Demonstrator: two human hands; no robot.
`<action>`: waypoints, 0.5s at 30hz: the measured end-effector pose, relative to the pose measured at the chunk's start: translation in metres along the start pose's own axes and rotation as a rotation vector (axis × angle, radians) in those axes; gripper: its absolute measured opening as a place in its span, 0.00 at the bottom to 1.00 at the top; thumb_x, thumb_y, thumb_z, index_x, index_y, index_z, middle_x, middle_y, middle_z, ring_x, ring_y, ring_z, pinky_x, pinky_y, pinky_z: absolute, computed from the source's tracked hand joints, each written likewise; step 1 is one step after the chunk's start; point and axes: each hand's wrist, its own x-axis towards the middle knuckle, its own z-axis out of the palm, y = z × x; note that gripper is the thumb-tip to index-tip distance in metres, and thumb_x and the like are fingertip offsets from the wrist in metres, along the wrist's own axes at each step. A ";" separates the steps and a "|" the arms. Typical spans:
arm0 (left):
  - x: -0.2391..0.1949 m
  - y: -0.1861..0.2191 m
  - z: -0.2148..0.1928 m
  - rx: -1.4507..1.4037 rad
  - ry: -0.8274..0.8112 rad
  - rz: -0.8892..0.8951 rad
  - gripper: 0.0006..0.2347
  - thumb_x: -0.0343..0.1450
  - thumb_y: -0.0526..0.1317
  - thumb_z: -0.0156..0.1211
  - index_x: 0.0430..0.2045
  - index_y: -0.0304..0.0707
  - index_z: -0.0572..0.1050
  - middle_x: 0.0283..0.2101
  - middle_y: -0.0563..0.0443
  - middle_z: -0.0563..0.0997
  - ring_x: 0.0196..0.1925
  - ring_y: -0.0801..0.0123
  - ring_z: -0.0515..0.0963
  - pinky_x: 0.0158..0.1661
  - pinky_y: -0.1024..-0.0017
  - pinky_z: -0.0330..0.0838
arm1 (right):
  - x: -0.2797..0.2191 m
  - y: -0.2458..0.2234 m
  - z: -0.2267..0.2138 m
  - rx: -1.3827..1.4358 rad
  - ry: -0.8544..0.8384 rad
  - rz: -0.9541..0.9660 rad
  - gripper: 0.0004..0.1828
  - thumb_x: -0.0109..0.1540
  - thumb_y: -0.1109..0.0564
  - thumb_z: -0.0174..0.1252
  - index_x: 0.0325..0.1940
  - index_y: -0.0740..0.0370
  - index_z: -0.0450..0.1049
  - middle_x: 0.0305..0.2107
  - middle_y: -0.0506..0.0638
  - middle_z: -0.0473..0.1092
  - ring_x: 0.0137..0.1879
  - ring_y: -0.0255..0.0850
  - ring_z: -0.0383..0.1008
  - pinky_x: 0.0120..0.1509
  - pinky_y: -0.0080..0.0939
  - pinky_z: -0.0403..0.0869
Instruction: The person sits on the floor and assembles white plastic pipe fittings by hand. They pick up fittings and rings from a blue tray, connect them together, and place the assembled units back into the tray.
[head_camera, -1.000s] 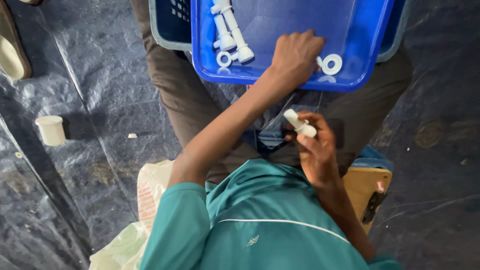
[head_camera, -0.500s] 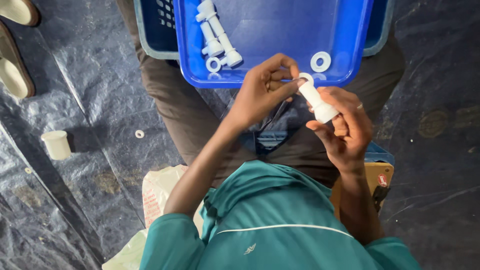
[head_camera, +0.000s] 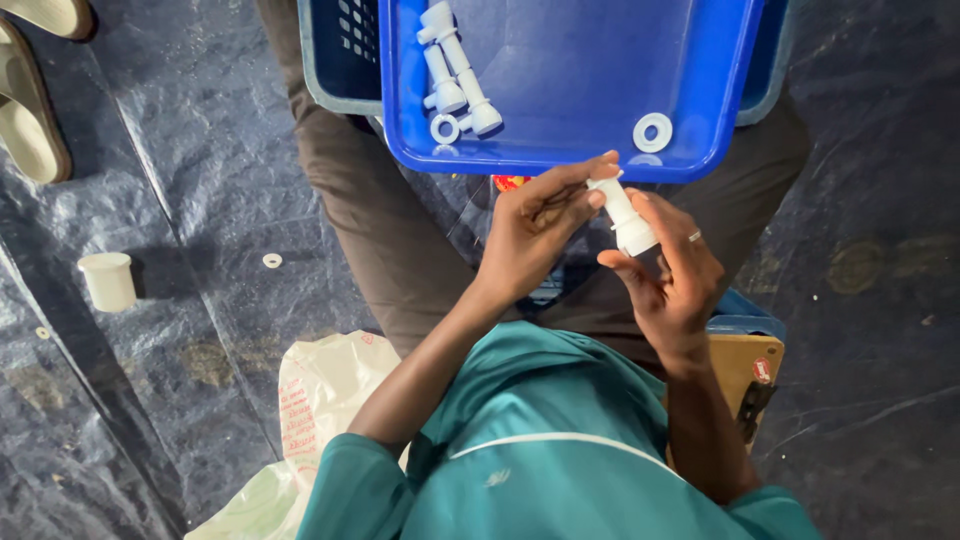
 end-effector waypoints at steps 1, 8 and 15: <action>-0.002 0.000 0.001 -0.009 0.010 0.022 0.12 0.80 0.30 0.56 0.57 0.25 0.74 0.65 0.39 0.77 0.66 0.66 0.76 0.68 0.69 0.71 | -0.004 -0.002 0.005 0.197 0.035 0.126 0.30 0.67 0.43 0.63 0.64 0.69 0.71 0.52 0.59 0.75 0.54 0.47 0.80 0.55 0.37 0.78; -0.017 -0.005 0.001 0.117 0.156 0.149 0.11 0.77 0.27 0.60 0.54 0.24 0.77 0.62 0.38 0.79 0.66 0.66 0.76 0.65 0.71 0.71 | -0.013 0.005 0.022 0.718 0.086 0.718 0.40 0.71 0.31 0.47 0.48 0.79 0.75 0.33 0.58 0.77 0.33 0.38 0.76 0.40 0.36 0.74; -0.011 -0.003 -0.009 0.030 0.401 0.015 0.15 0.75 0.31 0.61 0.56 0.26 0.76 0.57 0.41 0.82 0.53 0.73 0.82 0.49 0.78 0.79 | 0.008 -0.005 0.016 0.133 -0.005 0.080 0.44 0.64 0.35 0.58 0.58 0.85 0.64 0.36 0.67 0.73 0.33 0.43 0.75 0.36 0.38 0.76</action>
